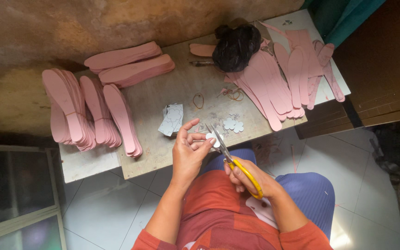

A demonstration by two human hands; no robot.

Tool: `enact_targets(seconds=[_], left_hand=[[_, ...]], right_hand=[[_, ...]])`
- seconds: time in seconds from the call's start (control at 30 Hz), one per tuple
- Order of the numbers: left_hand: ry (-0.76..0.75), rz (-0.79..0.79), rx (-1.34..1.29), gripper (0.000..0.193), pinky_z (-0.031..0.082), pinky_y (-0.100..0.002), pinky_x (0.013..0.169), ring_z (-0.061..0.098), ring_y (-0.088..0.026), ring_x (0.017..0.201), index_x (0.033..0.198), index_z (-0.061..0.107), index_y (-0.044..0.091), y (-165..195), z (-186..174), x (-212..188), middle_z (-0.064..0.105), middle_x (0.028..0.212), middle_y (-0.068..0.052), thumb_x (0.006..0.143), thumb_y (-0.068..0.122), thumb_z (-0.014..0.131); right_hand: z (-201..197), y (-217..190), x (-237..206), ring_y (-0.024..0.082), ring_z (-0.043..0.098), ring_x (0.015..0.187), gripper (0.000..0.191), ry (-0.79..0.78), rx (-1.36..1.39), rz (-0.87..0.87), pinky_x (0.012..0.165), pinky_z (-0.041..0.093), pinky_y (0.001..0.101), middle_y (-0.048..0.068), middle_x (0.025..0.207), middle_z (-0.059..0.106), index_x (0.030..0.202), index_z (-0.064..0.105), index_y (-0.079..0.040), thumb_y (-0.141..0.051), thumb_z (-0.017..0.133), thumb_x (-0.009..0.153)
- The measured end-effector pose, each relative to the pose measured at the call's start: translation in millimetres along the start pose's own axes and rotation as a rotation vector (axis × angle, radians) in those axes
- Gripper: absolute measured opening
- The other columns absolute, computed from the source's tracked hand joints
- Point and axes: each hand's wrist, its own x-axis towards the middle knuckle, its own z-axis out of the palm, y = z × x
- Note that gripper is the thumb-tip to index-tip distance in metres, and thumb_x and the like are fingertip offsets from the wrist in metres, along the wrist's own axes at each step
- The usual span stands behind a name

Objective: The person sits on the floor and uses yellow-handled scissors to cut small white paper pieces into flower-like shapes. They handle the paper with one hand and cut with the other, placing finished pieces on the table.

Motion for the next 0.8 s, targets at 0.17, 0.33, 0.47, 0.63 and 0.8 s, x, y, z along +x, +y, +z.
enact_targets(seconds=[0.17, 0.33, 0.47, 0.63, 0.8], left_hand=[[-0.085, -0.073, -0.130, 0.044, 0.056, -0.021, 0.067, 0.074, -0.013, 0.086, 0.132, 0.056, 0.000, -21, 7, -2, 0.065, 0.105, -0.010, 0.091, 0.001, 0.073], [-0.115, -0.091, -0.120, 0.031, 0.057, -0.022, 0.066, 0.074, -0.013, 0.085, 0.121, 0.062, 0.001, -30, 5, -3, 0.066, 0.104, -0.008, 0.092, 0.004, 0.072], [-0.106, -0.069, -0.177, 0.028, 0.057, -0.022, 0.067, 0.071, -0.011, 0.084, 0.118, 0.062, 0.001, -34, 7, -4, 0.067, 0.102, -0.007, 0.092, 0.003, 0.073], [-0.113, -0.038, -0.175, 0.020, 0.057, -0.021, 0.075, 0.069, -0.009, 0.087, 0.110, 0.062, 0.000, -39, 10, -8, 0.070, 0.100, -0.008, 0.094, 0.002, 0.074], [-0.092, -0.030, -0.233, 0.017, 0.058, -0.022, 0.073, 0.071, -0.010, 0.085, 0.105, 0.062, 0.000, -42, 16, -12, 0.070, 0.099, -0.005, 0.092, 0.003, 0.073]], right_hand=[[2, 15, 2, 0.011, 0.054, 0.067, 0.063, -0.008, 0.158, 0.006, 0.067, 0.051, 0.0262, 0.000, 0.077, 0.050, 0.115, 0.053, -0.005, -0.064, 0.037, 0.100], [-1, 19, -2, 0.013, 0.055, 0.073, 0.069, -0.047, 0.231, 0.015, 0.071, 0.050, 0.0277, 0.001, 0.080, 0.051, 0.121, 0.053, -0.004, -0.067, 0.036, 0.099], [-2, 14, -3, 0.013, 0.055, 0.077, 0.072, -0.067, 0.193, -0.022, 0.074, 0.050, 0.0282, 0.002, 0.083, 0.051, 0.124, 0.054, -0.003, -0.068, 0.035, 0.099], [0, 10, -2, 0.013, 0.055, 0.077, 0.071, -0.022, 0.185, 0.017, 0.073, 0.051, 0.0285, 0.002, 0.084, 0.052, 0.123, 0.054, -0.002, -0.066, 0.034, 0.100], [-1, 9, -1, 0.013, 0.055, 0.069, 0.068, 0.025, 0.104, 0.001, 0.068, 0.051, 0.0278, 0.001, 0.077, 0.052, 0.116, 0.056, -0.003, -0.066, 0.034, 0.101]])
